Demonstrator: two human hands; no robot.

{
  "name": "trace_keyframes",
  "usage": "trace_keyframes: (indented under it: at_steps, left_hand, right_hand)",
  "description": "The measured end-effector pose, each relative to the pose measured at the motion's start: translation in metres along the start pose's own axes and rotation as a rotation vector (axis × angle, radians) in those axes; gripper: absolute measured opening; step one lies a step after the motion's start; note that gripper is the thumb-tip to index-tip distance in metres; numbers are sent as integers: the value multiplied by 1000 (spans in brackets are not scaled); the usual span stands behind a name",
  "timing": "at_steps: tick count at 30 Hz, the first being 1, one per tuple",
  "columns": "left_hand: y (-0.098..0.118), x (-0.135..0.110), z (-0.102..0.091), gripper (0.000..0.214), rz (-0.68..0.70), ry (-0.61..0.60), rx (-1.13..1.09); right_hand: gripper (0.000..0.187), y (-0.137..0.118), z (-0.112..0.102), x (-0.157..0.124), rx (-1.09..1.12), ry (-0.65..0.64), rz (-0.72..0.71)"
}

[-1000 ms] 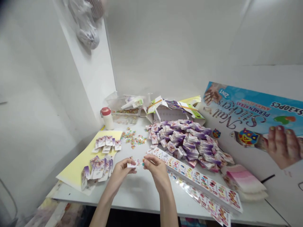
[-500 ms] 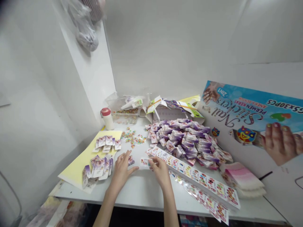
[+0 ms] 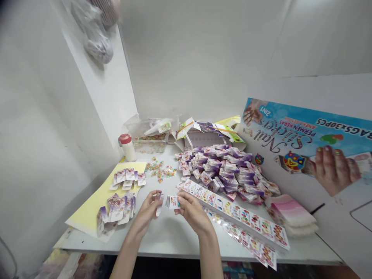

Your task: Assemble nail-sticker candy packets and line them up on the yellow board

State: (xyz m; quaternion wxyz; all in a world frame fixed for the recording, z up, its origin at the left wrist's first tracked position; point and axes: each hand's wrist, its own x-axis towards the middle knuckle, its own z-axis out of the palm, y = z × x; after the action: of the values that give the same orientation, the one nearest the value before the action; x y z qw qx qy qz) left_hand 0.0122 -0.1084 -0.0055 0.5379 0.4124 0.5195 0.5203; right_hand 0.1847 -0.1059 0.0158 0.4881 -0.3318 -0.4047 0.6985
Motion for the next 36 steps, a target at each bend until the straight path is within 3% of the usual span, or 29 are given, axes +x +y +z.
trace_keyframes:
  at_steps: [4, 9, 14, 20, 23, 26, 31, 36]
  left_hand:
    - [11, -6, 4, 42, -10, 1, -245]
    - [16, -9, 3, 39, -33, -14, -366]
    - [24, -16, -3, 33, 0, -236, -245]
    - [31, -19, -3, 46, 42, -264, -64]
    - [32, -20, -1, 36, 120, -246, -7]
    - [33, -24, 1, 34, 125, -303, 42]
    - [35, -31, 4, 47, 92, -378, 227]
    - [30, -32, 11, 37, 50, -424, 208]
  right_hand:
    - [29, -2, 7, -2, -36, -45, 1]
    - [25, -3, 5, -2, -146, -23, -40]
    - [30, -4, -2, -1, -299, 98, -146]
    - [36, -17, -5, -9, -441, 181, -180]
    - [32, -22, -6, -15, -577, 212, -214]
    - [28, -25, -6, -19, -725, 296, -328]
    - [24, -29, -2, -25, -920, 233, -461]
    - [16, -26, 8, -23, -911, 242, -440]
